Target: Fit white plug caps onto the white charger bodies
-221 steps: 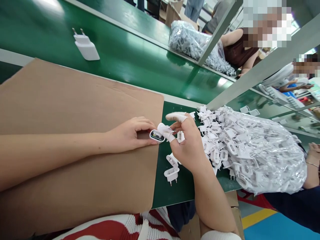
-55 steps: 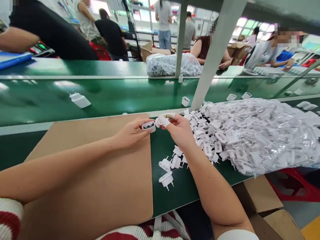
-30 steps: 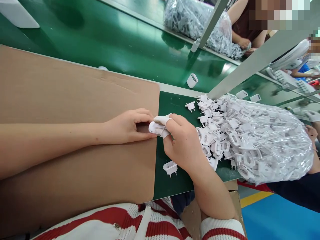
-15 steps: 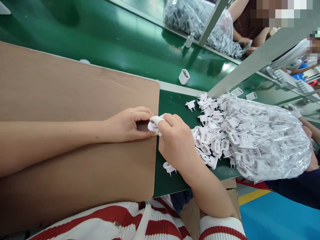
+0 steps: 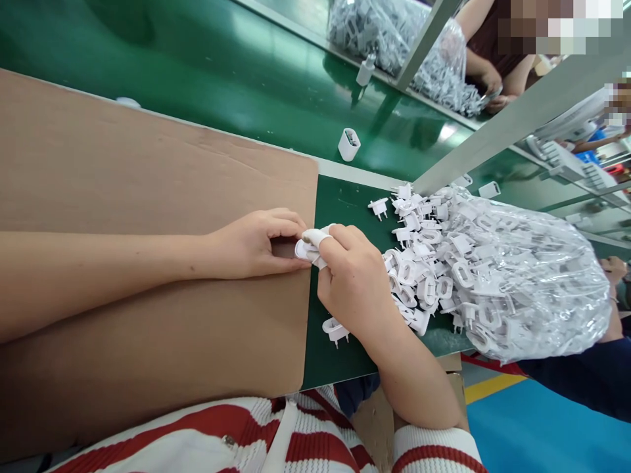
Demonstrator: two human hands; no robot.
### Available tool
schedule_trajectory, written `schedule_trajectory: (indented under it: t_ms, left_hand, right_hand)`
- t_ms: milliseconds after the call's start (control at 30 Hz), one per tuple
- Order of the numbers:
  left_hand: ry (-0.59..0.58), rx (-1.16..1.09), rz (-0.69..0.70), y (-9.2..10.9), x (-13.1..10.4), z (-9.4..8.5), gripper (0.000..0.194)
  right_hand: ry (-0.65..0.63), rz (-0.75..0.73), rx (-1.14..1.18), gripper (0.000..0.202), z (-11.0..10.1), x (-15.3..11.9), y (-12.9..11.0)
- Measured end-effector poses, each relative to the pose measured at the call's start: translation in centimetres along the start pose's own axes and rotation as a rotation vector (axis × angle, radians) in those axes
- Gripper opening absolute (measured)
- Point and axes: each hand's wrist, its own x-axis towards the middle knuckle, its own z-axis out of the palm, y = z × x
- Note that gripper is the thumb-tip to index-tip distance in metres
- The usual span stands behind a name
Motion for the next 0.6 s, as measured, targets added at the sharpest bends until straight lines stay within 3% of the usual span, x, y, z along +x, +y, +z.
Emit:
schedule_trajectory:
  t_ms: [367, 600]
  left_hand:
    - [-0.019, 0.009, -0.025, 0.13, 0.10, -0.23, 0.026]
    - [-0.007, 0.005, -0.009, 0.02, 0.02, -0.07, 0.024]
  right_hand:
    - [0.085, -0.015, 0.029, 0.033, 0.16, -0.05, 0.47]
    - [0.053, -0.034, -0.013, 0.033, 0.28, 0.09, 0.12]
